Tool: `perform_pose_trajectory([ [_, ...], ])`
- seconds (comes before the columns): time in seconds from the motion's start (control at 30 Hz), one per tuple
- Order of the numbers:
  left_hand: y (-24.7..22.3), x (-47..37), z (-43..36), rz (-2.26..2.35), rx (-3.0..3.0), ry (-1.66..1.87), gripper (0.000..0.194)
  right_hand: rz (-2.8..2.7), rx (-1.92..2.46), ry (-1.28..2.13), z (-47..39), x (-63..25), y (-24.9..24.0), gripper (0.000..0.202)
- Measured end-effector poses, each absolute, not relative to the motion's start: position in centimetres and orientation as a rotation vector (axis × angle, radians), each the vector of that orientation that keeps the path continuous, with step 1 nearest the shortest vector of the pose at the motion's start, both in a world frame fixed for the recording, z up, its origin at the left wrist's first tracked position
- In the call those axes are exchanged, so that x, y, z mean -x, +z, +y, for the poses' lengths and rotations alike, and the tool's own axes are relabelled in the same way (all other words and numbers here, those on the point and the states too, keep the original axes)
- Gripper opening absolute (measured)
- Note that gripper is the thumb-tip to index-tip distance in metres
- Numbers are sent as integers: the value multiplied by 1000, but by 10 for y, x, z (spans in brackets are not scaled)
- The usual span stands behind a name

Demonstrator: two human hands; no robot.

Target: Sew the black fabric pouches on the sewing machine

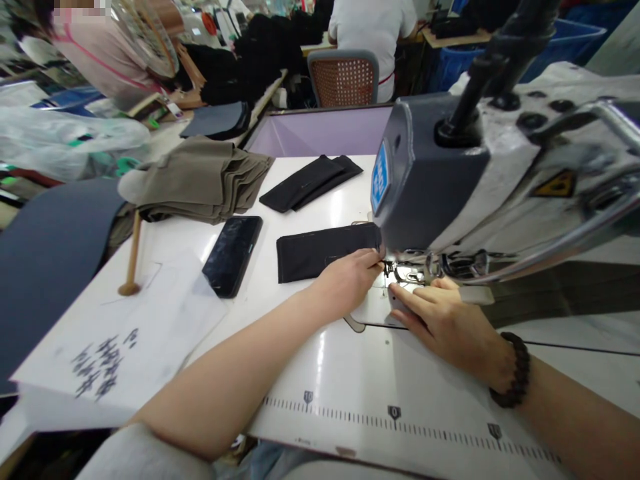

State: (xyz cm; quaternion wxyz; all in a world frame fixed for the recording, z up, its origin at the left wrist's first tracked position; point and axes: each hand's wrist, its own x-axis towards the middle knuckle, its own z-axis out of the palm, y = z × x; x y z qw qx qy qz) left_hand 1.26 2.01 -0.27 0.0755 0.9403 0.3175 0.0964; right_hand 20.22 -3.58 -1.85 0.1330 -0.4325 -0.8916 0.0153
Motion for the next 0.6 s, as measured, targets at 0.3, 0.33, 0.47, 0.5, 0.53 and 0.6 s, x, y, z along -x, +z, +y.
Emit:
perform_pose_trajectory([
  [0.3,-3,-12,19,913,-2858,334,17,-2572,1273,55,-37,-203,-19,35],
  [0.33,-4,-13,19,913,-2876,324,18,-2568,1272,51,-37,-203,-19,35],
  [0.47,-6,-14,17,936,-2946,283,23,-2564,1244,33,-38,-204,-22,36],
  [0.5,-6,-13,16,930,-2960,283,23,-2566,1234,28,-38,-205,-23,36],
  [0.53,-5,-13,15,931,-2972,292,24,-2569,1220,16,-38,-205,-23,35],
  [0.6,-1,-11,11,995,-2982,317,24,-2567,1178,-20,-37,-206,-24,35],
])
